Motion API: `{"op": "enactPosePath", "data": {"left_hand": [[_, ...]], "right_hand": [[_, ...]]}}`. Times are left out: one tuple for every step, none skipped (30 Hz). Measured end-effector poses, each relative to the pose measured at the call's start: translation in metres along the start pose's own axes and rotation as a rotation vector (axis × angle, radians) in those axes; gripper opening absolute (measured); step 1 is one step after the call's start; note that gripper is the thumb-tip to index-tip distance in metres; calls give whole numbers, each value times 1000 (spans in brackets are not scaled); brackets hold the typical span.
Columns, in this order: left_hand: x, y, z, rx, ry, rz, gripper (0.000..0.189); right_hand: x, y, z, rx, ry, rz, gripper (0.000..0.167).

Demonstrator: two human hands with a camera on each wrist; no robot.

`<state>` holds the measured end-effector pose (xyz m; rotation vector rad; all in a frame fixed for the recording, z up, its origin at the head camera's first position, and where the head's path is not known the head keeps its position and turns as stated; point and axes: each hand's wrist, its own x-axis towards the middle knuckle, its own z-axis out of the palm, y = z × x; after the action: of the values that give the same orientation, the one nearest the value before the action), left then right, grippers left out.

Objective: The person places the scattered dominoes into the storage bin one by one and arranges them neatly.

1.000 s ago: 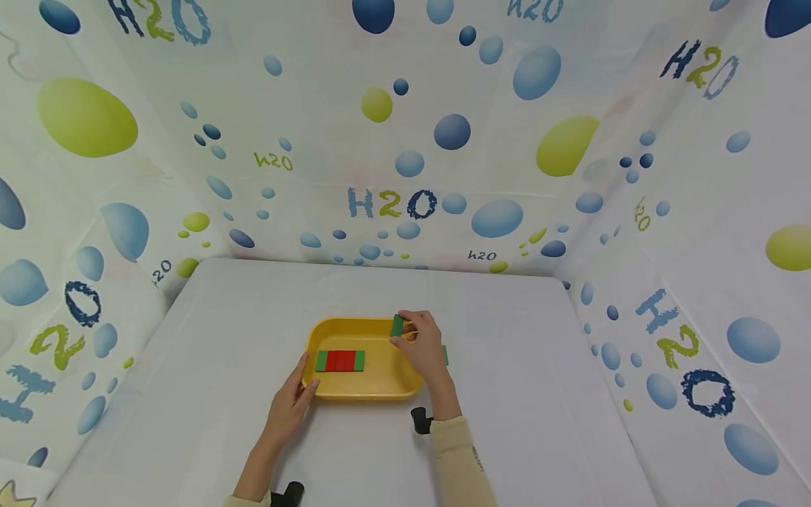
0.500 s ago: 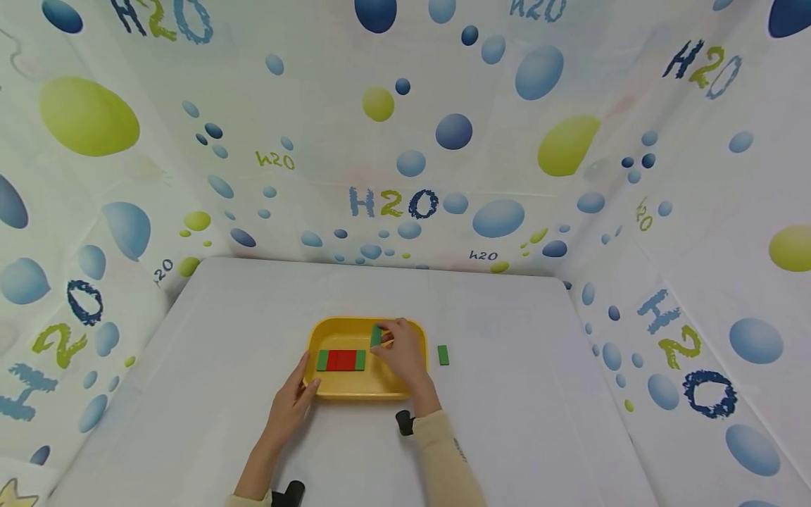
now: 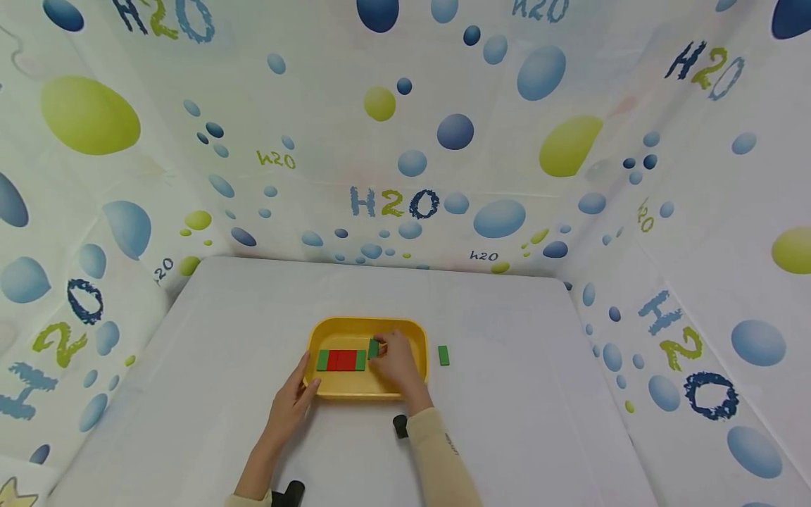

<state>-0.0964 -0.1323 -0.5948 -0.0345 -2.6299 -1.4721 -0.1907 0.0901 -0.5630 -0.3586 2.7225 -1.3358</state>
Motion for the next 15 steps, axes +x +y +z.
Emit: {"op": "enactPosePath", "data": {"left_hand": [[0,0,0,0,0,1,62],[0,0,0,-1,-1,2,62],[0,0,0,0,-1,2,62],[0,0,0,1,-1,2,62],[0,1,0,2,-1,3,62],[0,0,0,1,-1,3,62],[0,0,0,1,0,4,62],[0,0,1,-1,1,5,62],[0,0,1,-1,2,6,62],[0,0,1,-2,2,7,62],[0,0,1,-4,3,7,62],[0,0,0,-6,5,6,62],[0,0,0,-5,6,7,62],[0,0,0,-4,7,6,62],[0,0,0,-3,7,4,63]], "right_hand": [[1,1,1,-12,-9,7,45],[1,2,3,-26,-16,14,45],[1,3,4,-34,-22,23,45],[2,3,5,-42,-26,30,45],[2,3,5,-51,-29,35,45],[2,3,6,-54,-32,39,44],[2,3,6,-57,-33,38,44],[3,3,7,-56,-31,37,43],[3,3,7,-57,-32,35,43],[3,3,7,-60,-35,33,43],[3,4,8,-67,-38,32,42],[4,4,8,-72,-43,31,42],[4,5,9,-78,-47,30,42],[4,5,9,-83,-52,33,42],[4,5,10,-87,-58,36,42]]}}
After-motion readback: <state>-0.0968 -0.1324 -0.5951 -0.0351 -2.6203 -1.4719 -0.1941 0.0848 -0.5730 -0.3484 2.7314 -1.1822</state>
